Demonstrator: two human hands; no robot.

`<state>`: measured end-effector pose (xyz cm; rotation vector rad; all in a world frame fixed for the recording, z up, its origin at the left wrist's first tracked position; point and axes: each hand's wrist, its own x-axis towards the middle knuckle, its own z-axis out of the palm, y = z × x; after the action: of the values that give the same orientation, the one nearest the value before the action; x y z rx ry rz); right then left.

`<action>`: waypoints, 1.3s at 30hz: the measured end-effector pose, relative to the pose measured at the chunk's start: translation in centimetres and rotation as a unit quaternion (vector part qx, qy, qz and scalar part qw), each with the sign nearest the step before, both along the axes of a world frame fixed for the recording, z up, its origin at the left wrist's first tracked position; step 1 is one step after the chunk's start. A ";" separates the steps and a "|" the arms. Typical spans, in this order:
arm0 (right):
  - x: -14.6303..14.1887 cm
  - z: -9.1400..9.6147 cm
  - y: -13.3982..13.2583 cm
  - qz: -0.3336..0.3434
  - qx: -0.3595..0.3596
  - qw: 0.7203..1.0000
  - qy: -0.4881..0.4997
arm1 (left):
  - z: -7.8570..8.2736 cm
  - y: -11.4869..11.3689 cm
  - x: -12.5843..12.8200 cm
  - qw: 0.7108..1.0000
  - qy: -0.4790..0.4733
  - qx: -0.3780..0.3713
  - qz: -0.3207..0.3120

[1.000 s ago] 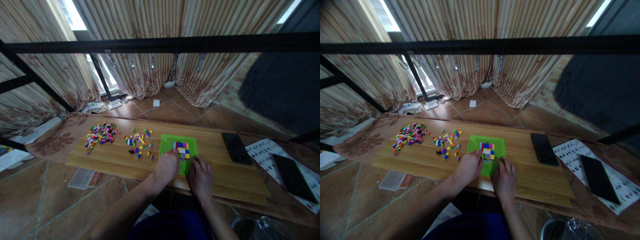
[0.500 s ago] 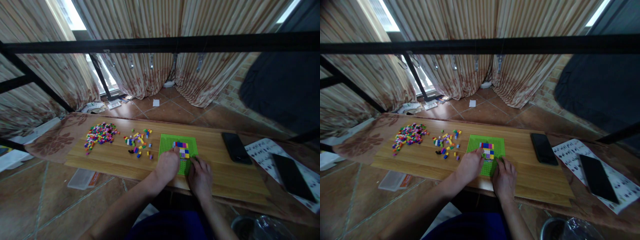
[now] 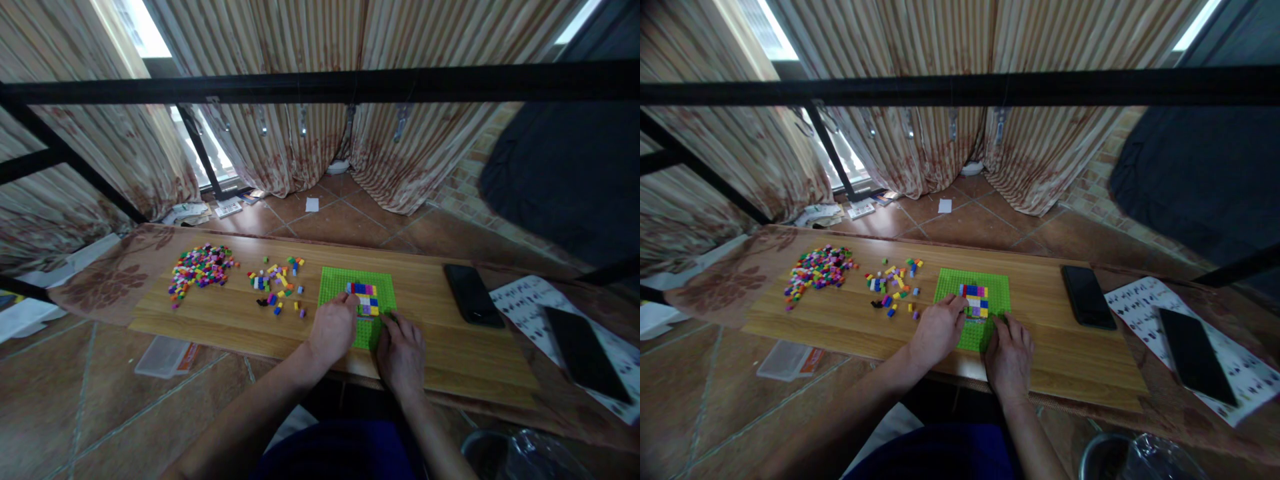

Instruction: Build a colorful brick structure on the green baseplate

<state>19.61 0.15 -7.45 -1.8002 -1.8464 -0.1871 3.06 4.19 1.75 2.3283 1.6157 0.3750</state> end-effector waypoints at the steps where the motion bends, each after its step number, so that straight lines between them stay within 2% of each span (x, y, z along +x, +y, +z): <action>1: 0.0 0.0 0.0 0.001 0.000 1.000 0.000 | -0.1 0.0 0.0 1.000 -0.002 0.006 -0.007; 9: 0.0 0.1 0.0 -0.002 -0.002 1.000 0.002 | -1.3 0.4 -0.7 0.996 -0.031 0.063 -0.053; 13: 0.0 0.0 0.1 -0.001 0.000 1.000 0.007 | -2.4 0.1 -1.0 0.988 -0.031 0.123 -0.085; 18: 0.0 0.0 0.1 -0.001 -0.005 1.000 0.006 | -3.9 -0.6 -1.4 0.977 0.008 0.193 -0.085; 22: 0.0 -0.1 0.1 0.000 -0.009 1.000 0.007 | -4.8 -0.7 -1.8 0.971 0.046 0.206 -0.109; 26: 0.2 -0.4 0.1 0.001 -0.001 1.000 0.007 | -4.6 -0.7 -2.0 0.974 0.067 0.169 -0.133; 30: 0.3 -0.6 0.2 0.008 0.007 1.000 0.008 | -3.5 -0.8 -2.1 0.987 0.030 0.115 -0.113; 34: 0.3 -0.7 0.3 0.006 0.010 1.000 0.005 | -2.3 -1.1 -2.9 0.989 -0.059 0.102 -0.088; 37: 0.3 -0.7 0.3 0.003 0.004 1.000 0.005 | -2.1 -1.2 -4.3 0.986 -0.122 0.114 -0.022; 39: 0.3 -0.8 0.3 0.004 0.003 1.000 0.008 | -2.5 -1.4 -5.7 0.979 -0.161 0.117 0.036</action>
<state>19.94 0.41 -8.25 -1.7846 -1.8400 -0.1748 -2.65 2.84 -0.77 2.2246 1.5679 0.9529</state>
